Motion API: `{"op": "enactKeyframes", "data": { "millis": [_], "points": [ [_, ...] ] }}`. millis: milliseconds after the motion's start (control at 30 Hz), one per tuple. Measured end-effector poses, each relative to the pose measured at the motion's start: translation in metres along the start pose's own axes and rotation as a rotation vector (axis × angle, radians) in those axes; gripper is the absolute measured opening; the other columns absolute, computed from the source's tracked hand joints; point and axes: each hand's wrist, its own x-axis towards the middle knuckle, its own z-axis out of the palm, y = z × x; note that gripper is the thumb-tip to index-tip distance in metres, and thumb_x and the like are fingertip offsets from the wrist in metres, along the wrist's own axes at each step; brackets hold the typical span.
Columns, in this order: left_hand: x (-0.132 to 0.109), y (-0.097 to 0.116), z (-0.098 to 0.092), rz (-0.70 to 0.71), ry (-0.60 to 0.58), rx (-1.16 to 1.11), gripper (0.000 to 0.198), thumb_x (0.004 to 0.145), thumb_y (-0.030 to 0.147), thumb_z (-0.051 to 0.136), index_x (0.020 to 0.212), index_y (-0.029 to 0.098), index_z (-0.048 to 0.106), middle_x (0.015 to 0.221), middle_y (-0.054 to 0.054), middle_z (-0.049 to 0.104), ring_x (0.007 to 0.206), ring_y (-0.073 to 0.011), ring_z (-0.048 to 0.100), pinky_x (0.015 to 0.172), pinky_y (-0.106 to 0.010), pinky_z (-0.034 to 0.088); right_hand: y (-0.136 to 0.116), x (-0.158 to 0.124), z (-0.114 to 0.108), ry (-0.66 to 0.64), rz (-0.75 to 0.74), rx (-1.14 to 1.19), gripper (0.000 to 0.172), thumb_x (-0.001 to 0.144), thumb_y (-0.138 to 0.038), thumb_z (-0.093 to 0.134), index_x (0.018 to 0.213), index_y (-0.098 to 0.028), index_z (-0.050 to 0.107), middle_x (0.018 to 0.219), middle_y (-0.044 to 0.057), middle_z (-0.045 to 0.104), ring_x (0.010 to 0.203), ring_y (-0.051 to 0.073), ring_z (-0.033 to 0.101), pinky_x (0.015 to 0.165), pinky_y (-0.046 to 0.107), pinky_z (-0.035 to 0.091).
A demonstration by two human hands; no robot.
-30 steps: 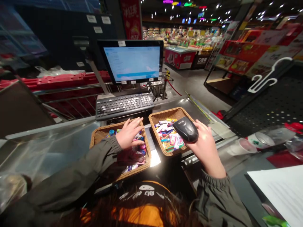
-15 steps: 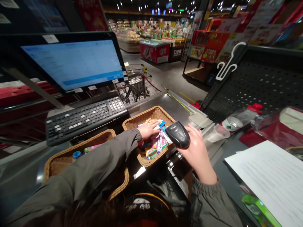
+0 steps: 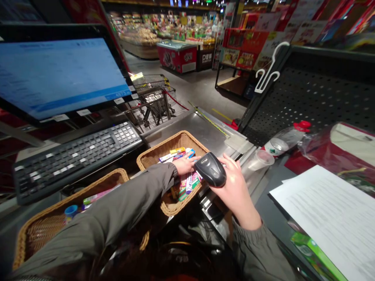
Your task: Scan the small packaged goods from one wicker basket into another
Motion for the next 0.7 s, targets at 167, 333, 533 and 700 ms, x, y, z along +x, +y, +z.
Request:
{"op": "enactKeyframes", "data": {
  "millis": [167, 333, 533, 700],
  "points": [
    [-0.009, 0.007, -0.01, -0.093, 0.145, 0.031, 0.031, 0.093, 0.014, 0.043, 0.093, 0.02, 0.073, 0.142, -0.003, 0.059, 0.142, -0.0217, 0.041, 0.125, -0.04, 0.019, -0.001, 0.0, 0.001, 0.018, 0.002, -0.002, 0.033, 0.082, -0.038, 0.065, 0.111, -0.021, 0.065, 0.121, 0.013, 0.067, 0.133, 0.038, 0.051, 0.113, 0.062, 0.035],
    [-0.031, 0.0, -0.004, -0.194, 0.001, 0.071, 0.013, 0.081, 0.02, 0.062, 0.089, 0.016, 0.072, 0.141, -0.011, 0.058, 0.139, -0.0292, 0.044, 0.124, -0.049, 0.019, -0.004, 0.001, 0.002, 0.02, 0.016, -0.008, 0.028, 0.081, -0.037, 0.067, 0.104, -0.023, 0.065, 0.12, 0.012, 0.068, 0.134, 0.038, 0.05, 0.114, 0.064, 0.033],
    [-0.054, -0.03, 0.008, -0.227, -0.157, 0.01, 0.048, 0.056, 0.023, 0.087, 0.102, 0.016, 0.074, 0.156, -0.016, 0.04, 0.145, -0.0381, 0.031, 0.121, -0.059, 0.015, -0.005, 0.0, 0.005, 0.009, 0.0, 0.019, 0.036, 0.078, -0.034, 0.069, 0.112, -0.022, 0.063, 0.123, 0.013, 0.066, 0.135, 0.038, 0.049, 0.115, 0.063, 0.032],
    [-0.052, -0.036, 0.015, -0.194, -0.14, -0.002, 0.045, 0.063, 0.025, 0.083, 0.108, 0.027, 0.075, 0.156, -0.009, 0.042, 0.146, -0.0358, 0.03, 0.12, -0.06, 0.015, -0.006, -0.001, 0.011, 0.015, -0.041, 0.042, 0.039, 0.078, -0.032, 0.07, 0.114, -0.021, 0.062, 0.123, 0.014, 0.065, 0.135, 0.038, 0.049, 0.114, 0.063, 0.034]
  ]
}}
